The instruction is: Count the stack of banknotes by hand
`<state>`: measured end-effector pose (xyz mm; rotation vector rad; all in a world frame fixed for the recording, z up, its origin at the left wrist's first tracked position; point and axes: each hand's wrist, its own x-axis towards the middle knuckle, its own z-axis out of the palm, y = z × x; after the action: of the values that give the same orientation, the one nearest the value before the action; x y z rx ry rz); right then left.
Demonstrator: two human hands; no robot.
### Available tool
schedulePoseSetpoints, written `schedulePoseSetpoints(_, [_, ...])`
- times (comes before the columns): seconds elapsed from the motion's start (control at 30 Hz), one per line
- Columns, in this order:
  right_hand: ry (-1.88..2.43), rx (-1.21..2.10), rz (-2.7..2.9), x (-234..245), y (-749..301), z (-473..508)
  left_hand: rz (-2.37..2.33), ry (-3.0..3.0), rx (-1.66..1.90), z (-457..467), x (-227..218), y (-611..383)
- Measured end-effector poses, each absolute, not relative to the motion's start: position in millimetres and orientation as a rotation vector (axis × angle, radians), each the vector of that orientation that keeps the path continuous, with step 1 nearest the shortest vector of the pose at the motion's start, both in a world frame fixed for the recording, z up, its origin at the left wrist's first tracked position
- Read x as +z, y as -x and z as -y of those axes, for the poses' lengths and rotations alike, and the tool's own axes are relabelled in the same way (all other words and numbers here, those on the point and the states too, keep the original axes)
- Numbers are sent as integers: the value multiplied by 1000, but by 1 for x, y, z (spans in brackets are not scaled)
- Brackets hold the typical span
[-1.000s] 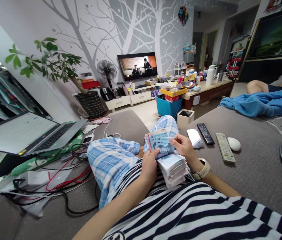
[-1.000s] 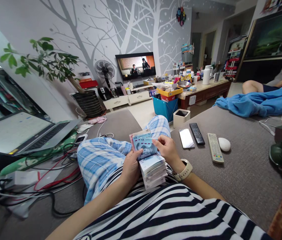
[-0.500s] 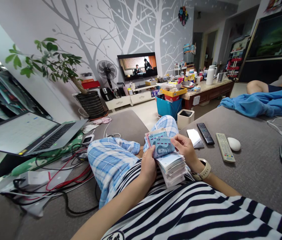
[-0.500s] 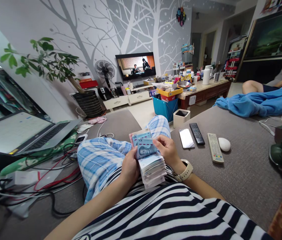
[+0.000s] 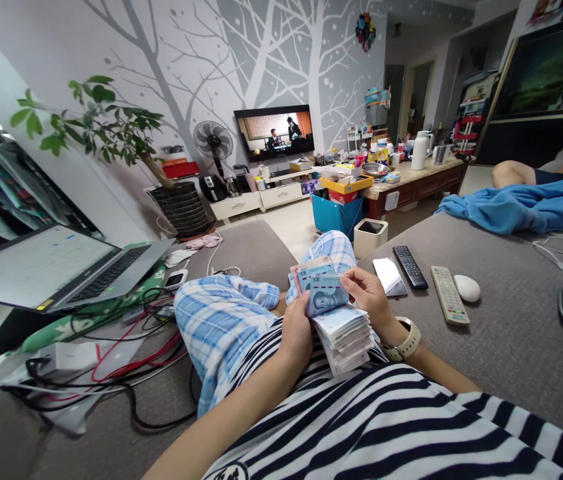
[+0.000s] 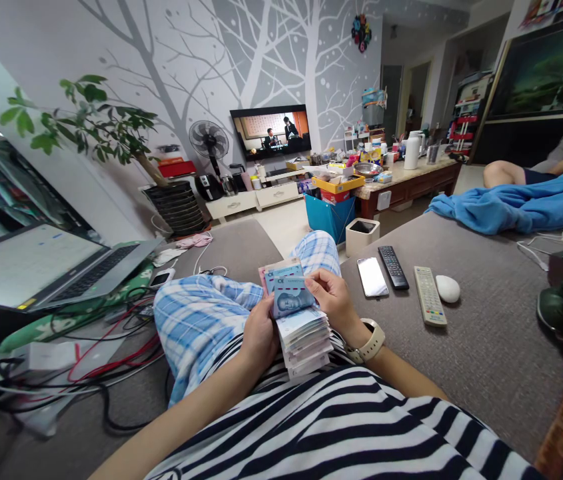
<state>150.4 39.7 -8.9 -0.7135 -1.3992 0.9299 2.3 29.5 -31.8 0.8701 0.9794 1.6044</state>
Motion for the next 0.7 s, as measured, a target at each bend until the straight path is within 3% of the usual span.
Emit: schedulePoseSetpoints(0.7, [724,952,1417,-7,-153,-34,-940,-800,1575,-30,-37,-1])
